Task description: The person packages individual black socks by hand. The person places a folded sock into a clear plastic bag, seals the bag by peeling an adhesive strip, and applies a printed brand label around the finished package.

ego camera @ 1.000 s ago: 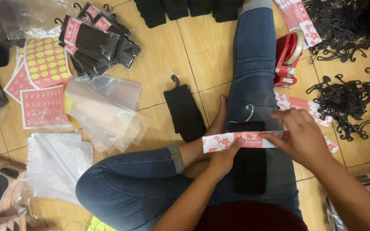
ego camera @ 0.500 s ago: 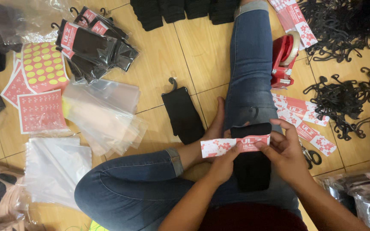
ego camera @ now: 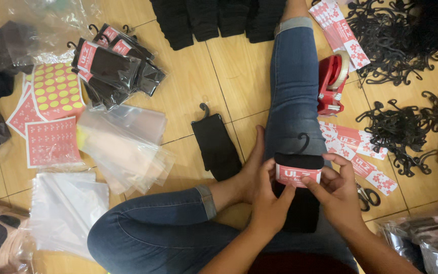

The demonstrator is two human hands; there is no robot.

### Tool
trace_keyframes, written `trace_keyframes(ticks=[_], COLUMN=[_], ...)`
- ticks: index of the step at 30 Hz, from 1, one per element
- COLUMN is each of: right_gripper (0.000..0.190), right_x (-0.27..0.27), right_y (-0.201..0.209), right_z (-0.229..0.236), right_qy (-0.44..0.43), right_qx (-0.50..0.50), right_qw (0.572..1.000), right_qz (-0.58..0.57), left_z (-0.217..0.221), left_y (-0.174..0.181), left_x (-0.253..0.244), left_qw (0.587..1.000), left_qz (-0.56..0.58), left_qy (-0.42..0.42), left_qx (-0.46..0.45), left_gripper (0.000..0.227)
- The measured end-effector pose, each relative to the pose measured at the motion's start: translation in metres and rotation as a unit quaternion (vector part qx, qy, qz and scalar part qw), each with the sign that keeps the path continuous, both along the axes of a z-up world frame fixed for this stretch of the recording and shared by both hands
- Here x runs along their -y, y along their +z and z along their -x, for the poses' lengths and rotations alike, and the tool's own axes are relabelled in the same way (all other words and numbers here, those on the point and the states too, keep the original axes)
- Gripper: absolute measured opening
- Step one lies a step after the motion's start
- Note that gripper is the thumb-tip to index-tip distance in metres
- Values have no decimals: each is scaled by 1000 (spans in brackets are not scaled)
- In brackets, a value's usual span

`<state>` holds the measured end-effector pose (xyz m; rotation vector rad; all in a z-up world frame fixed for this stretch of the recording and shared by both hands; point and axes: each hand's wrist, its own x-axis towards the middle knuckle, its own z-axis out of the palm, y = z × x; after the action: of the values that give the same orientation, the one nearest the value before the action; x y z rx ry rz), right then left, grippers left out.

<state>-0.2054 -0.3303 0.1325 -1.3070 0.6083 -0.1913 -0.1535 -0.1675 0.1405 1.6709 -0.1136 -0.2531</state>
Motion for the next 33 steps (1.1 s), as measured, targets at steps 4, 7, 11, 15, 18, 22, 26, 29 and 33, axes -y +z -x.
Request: trace_keyframes(ticks=[4,7,11,15,18,22,26,29,33], right_gripper=[65,70,69,71,73,60,7,43,15], right_x=[11,22,19,18,19,48,115,165,154], right_y=[-3,-15,-10,-13,-18,-17,-79,-150,-164], right_z=[-1,2,-5,-4,-5,-17,-93,-133,-139], right_qy=[49,87,84,77,73,157,32,-54,-139], right_qx=[38,50,34,25,19,56,77,-141,-51], right_qw=[997,992,994,996,997,982,968,926,988], right_qz=[-41,-75,-69,21,35,84,238,345,42], left_z=[-11,-17,-17,-17,-16,-10,-18,-21,-16], left_y=[-1,-4,-21,-24,-32,-44,-15,-13,-12], left_x=[11,4,2,1,3,2,-8,-14,-17], left_qw=[973,969,962,974,976,959,941,958,964], left_qz=[193,152,140,122,115,188,282,259,238], left_qy=[-54,-85,-58,-66,-72,-59,-58,-113,-104], left_qx=[-117,-174,-227,-180,-172,-205,-180,-49,-46], left_gripper=[43,43,38,30,28,28,12,16,20])
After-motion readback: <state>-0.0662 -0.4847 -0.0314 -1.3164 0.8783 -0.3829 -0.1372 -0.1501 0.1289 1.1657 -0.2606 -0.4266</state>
